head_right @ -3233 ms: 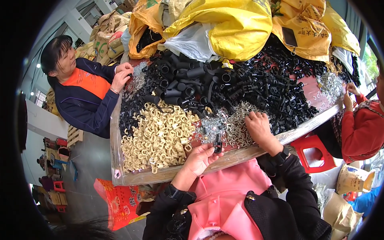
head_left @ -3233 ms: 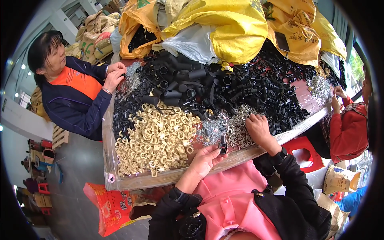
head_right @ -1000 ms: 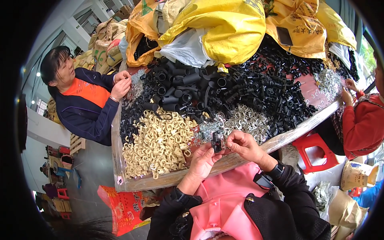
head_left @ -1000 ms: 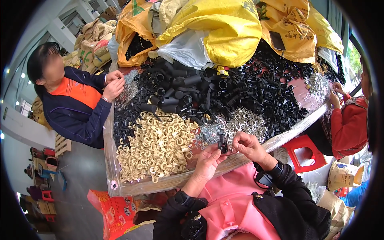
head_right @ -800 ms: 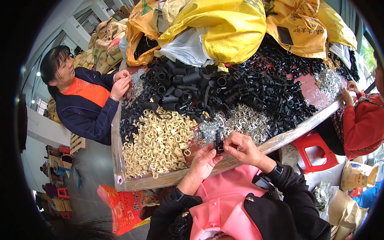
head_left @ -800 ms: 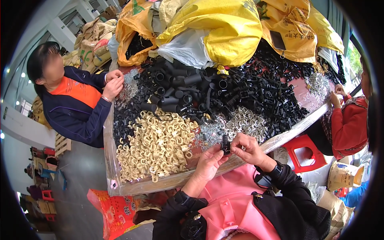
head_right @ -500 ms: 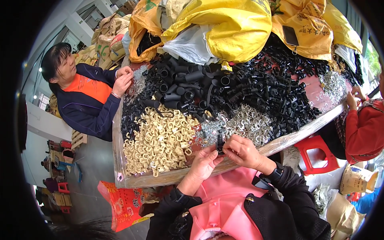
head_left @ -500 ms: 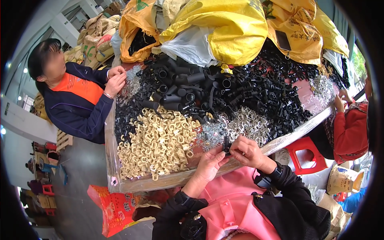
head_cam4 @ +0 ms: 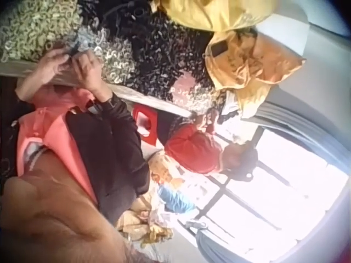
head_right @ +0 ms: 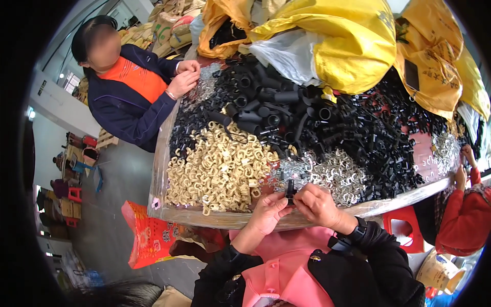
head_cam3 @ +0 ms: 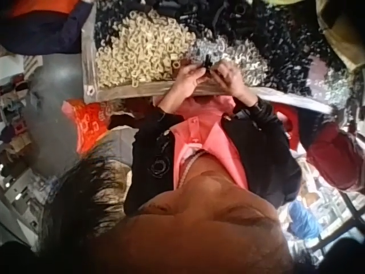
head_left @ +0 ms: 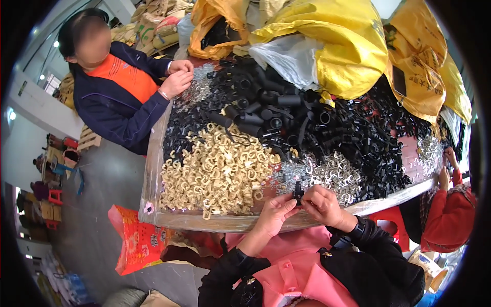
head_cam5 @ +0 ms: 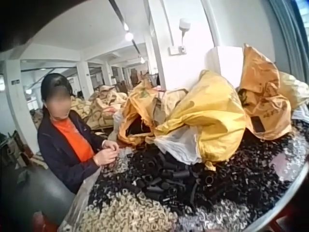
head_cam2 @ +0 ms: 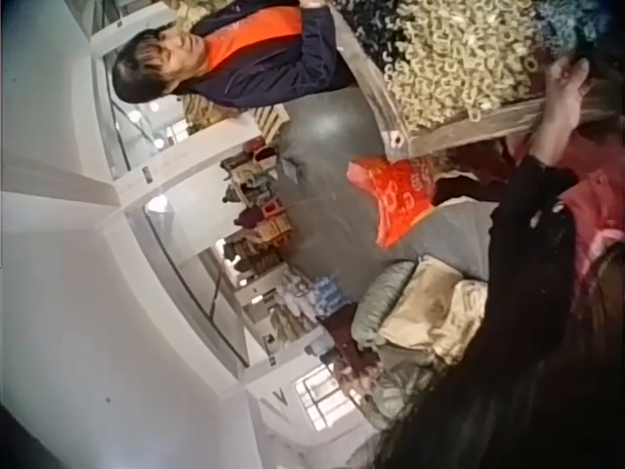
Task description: The person assembles small components by hand, picking up a black plastic housing and inserting a small metal clip and a beige plastic part into it. They repeat this process for several units, placing the finished pieces onto the table.
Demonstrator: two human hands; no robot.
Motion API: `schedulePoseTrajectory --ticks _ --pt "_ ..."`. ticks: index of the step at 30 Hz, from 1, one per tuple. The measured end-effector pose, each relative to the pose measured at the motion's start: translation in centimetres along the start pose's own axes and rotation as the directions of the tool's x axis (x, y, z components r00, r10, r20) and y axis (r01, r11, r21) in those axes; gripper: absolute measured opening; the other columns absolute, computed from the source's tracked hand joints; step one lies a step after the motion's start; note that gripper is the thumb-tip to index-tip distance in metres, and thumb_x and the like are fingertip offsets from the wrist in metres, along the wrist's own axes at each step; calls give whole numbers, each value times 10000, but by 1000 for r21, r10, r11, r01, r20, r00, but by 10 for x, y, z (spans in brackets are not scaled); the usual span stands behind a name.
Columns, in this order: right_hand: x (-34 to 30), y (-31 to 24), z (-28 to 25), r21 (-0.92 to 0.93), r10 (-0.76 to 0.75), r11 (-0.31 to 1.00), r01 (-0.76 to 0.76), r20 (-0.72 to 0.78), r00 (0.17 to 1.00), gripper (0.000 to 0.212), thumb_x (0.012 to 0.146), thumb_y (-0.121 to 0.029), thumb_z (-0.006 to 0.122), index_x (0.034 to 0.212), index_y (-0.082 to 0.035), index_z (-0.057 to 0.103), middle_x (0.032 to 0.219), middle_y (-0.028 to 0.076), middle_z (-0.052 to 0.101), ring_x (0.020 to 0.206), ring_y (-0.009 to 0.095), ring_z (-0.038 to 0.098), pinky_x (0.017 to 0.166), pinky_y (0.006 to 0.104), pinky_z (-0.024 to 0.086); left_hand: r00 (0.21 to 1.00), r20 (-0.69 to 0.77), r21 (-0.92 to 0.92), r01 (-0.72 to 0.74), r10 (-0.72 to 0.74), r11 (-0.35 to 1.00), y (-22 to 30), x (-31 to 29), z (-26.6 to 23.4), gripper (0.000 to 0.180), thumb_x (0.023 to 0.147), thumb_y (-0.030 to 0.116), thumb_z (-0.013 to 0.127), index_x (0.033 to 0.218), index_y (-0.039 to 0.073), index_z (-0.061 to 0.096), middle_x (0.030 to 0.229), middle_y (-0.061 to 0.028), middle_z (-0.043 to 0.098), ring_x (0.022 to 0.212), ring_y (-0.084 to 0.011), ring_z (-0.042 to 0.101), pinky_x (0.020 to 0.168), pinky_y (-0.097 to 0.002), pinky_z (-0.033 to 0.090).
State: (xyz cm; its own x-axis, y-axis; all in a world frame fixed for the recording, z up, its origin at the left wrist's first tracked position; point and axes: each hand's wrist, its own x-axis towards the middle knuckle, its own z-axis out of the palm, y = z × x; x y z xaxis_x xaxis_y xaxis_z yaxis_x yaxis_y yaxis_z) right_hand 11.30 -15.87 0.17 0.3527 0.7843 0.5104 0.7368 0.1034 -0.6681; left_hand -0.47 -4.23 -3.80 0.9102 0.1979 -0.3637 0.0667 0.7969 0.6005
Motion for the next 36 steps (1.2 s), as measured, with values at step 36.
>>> schedulePoseTrajectory --ticks 36 --pt "32 67 8 -5 486 874 -486 -27 874 73 725 -102 544 711 -31 535 610 48 530 472 142 477 433 257 362 994 -28 166 -98 105 981 32 -15 -17 246 847 169 457 1016 -3 505 958 -119 567 817 -179 577 686 -241 469"
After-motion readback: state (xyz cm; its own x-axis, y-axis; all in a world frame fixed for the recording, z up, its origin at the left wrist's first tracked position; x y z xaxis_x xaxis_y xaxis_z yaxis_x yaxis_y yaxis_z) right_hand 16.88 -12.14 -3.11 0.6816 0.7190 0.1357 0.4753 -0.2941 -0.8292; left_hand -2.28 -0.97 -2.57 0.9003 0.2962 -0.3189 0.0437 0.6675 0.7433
